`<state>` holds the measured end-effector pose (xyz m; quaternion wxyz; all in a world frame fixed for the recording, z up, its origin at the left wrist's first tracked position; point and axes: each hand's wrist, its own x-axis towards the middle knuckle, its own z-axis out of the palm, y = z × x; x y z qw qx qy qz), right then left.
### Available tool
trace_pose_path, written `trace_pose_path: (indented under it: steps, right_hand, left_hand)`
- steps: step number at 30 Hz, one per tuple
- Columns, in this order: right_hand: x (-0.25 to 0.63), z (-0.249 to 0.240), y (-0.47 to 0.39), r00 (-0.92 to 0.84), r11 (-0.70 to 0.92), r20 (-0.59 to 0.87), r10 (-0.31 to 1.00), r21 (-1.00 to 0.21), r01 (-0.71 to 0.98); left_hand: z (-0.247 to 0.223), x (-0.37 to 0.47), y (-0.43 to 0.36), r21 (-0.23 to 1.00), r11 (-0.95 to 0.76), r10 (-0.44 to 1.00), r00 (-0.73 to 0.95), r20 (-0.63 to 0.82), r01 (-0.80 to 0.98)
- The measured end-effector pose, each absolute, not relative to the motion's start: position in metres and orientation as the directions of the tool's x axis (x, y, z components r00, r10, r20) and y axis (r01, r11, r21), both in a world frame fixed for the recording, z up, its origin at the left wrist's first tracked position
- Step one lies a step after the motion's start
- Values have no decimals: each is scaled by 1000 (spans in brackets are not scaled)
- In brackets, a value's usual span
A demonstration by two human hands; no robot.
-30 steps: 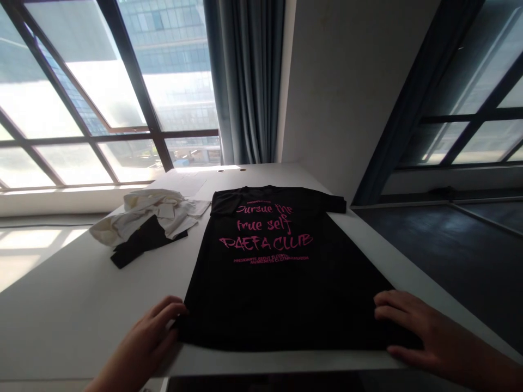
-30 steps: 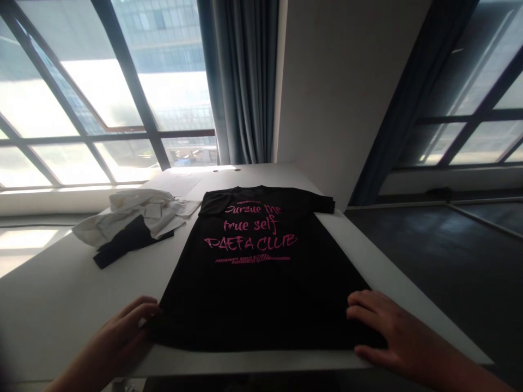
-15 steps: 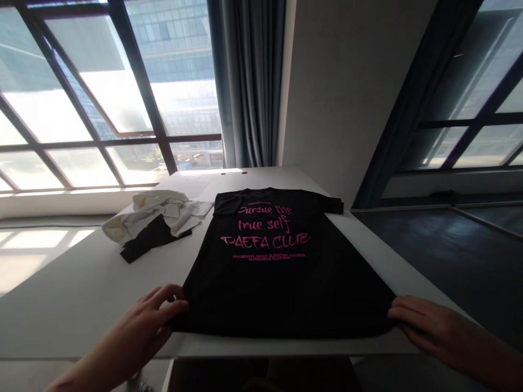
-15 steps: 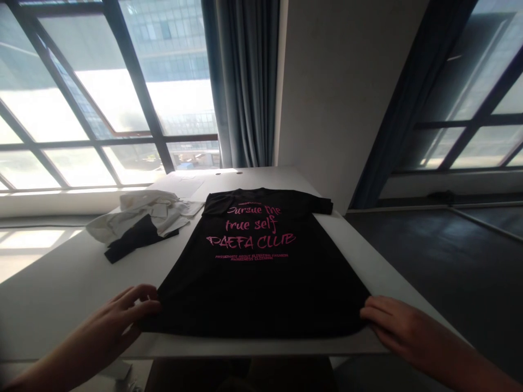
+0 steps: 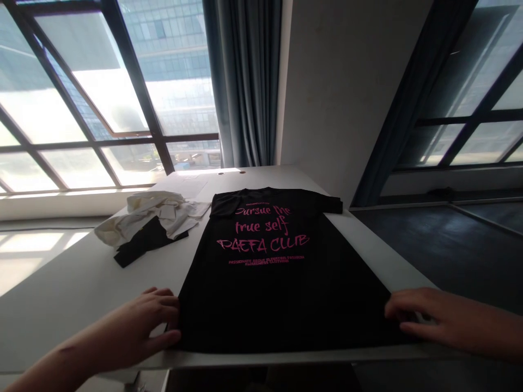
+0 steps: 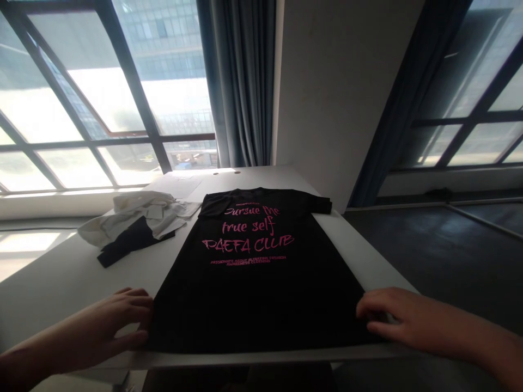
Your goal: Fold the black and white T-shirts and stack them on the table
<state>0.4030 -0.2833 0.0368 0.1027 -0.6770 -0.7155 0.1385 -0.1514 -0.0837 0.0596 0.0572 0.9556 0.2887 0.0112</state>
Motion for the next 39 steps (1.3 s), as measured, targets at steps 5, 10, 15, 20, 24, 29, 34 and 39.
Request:
trace_pose_path:
  steps: [5, 10, 15, 20, 24, 29, 34, 39]
  right_hand:
    - [385, 61, -205, -192, 157, -68, 979, -350, 924]
    - [389, 33, -77, -150, 132, -63, 987, -221, 966]
    - [406, 6, 22, 214, -226, -116, 970, -105, 968]
    - [427, -24, 56, 466, -462, 63, 882, -67, 884]
    - [453, -38, 74, 544, -536, 123, 830, -96, 839]
    - [492, -35, 97, 632, -619, 61, 772, -154, 770]
    - [539, -40, 91, 723, -691, 77, 687, -240, 682]
    - [575, -44, 72, 838, -789, 77, 541, -300, 537]
  left_hand:
    - [68, -88, -52, 165, -884, 441, 897, -14, 437]
    - [47, 8, -8, 108, -940, 330, 943, 39, 325]
    - [12, 89, 40, 84, -912, 404, 915, 23, 401]
    - [-24, 115, 64, 195, -863, 482, 875, 36, 467]
    - [-35, 114, 70, 220, -865, 469, 882, 36, 451]
    - [-33, 111, 76, 247, -865, 459, 887, 36, 438]
    - [-32, 110, 80, 275, -864, 450, 892, 42, 422]
    - [-31, 111, 81, 291, -854, 459, 888, 29, 432]
